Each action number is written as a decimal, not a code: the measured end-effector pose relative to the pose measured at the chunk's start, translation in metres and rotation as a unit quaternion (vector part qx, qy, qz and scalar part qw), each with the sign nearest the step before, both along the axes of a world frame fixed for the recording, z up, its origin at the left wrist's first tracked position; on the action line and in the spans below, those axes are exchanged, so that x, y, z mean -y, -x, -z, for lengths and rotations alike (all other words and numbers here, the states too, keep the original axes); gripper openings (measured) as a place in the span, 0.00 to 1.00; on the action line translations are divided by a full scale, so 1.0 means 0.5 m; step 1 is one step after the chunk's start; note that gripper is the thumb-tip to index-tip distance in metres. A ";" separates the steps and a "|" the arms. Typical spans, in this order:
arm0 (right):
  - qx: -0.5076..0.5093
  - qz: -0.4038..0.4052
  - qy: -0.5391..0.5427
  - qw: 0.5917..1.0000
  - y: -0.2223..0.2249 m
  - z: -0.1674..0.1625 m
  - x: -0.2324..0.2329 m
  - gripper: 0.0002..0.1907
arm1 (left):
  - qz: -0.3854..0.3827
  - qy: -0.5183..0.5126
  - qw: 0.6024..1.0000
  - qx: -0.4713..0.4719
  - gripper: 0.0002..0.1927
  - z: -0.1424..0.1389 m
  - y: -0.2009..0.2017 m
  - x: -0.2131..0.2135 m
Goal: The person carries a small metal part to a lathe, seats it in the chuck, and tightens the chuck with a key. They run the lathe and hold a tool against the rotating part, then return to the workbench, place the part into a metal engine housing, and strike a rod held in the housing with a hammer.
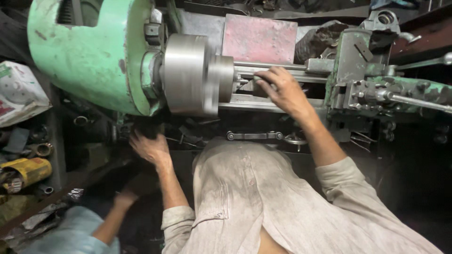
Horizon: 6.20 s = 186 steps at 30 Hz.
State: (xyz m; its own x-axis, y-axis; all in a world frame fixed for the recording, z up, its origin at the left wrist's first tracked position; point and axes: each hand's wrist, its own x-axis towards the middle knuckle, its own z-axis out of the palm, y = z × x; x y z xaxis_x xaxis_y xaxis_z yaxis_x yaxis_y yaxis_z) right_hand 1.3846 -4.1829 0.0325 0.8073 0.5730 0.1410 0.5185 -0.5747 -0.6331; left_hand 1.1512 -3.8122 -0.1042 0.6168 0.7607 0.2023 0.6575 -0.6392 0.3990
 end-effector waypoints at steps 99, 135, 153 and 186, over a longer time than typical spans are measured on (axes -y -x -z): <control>0.118 -0.059 0.026 0.991 0.018 0.001 -0.086 0.10 | -0.047 -0.028 0.989 0.140 0.29 -0.002 -0.002 0.002; 0.062 -0.063 0.013 0.996 0.008 0.031 -0.092 0.09 | -0.042 -0.016 0.986 0.159 0.23 -0.007 0.001 0.012; 0.089 -0.063 -0.003 0.994 0.020 0.024 -0.069 0.09 | -0.065 0.094 0.993 0.017 0.50 0.060 0.026 -0.038; -0.522 0.074 -0.073 0.847 0.359 0.444 -0.469 0.24 | 0.082 0.084 0.989 -0.094 0.46 -0.034 0.058 -0.133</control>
State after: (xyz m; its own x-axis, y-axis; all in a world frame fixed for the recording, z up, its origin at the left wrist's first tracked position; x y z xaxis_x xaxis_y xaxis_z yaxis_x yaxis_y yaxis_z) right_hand 1.2051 -3.9484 -0.1897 0.5972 0.4930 -0.6327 -0.4379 -0.4605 -0.7721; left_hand 1.1222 -3.7456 -0.0873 0.7496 0.6601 -0.0485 0.6227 -0.6784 0.3899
